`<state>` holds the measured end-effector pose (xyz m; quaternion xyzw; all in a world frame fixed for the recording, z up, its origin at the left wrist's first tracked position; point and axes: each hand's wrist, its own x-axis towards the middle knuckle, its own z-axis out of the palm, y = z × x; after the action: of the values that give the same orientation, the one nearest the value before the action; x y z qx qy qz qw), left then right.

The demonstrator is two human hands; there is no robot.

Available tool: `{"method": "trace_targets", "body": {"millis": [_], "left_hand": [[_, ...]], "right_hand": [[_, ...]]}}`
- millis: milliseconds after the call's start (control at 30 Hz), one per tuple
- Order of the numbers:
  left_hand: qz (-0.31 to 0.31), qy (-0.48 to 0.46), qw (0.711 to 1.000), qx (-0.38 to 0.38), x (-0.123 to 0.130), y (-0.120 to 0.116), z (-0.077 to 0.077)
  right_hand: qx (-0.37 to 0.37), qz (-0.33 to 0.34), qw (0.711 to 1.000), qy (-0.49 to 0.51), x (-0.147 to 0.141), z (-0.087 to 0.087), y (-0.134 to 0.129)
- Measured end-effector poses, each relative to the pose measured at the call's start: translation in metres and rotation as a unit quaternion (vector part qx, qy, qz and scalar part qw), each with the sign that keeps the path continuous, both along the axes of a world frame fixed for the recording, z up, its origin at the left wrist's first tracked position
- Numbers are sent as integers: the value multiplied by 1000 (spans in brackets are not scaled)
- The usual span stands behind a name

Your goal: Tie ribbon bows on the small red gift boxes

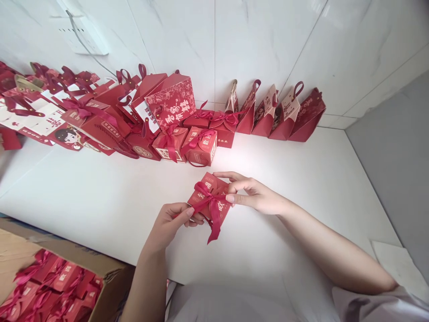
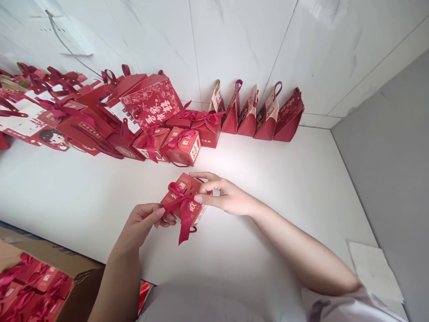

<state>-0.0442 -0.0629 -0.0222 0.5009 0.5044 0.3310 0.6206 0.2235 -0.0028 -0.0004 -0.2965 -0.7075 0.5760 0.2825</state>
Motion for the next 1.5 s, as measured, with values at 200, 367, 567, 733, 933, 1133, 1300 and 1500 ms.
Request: {"method": "trace_targets", "body": {"millis": [200, 367, 567, 733, 933, 1133, 1300, 1500], "left_hand": [[-4, 17, 1000, 15, 3, 0, -4], [-3, 14, 1000, -5, 6, 3, -4], [2, -4, 1000, -30, 6, 5, -2], [11, -31, 999, -14, 6, 3, -4], [14, -10, 1000, -7, 11, 4, -3], [10, -12, 1000, -3, 8, 3, -9], [14, -36, 999, -10, 7, 4, -12], [-31, -28, 999, -9, 8, 6, -7]], "right_hand": [[4, -32, 999, -10, 2, -9, 6], [21, -47, 999, -2, 2, -19, 11], [5, -46, 998, 48, 3, -26, 14], [13, -44, 999, 23, 6, -14, 12], [46, -48, 998, -18, 5, -6, 6], [77, -36, 996, -33, 10, -7, 9], [110, -12, 993, -40, 15, -8, 15], [98, -17, 995, -20, 14, -11, 17]]}}
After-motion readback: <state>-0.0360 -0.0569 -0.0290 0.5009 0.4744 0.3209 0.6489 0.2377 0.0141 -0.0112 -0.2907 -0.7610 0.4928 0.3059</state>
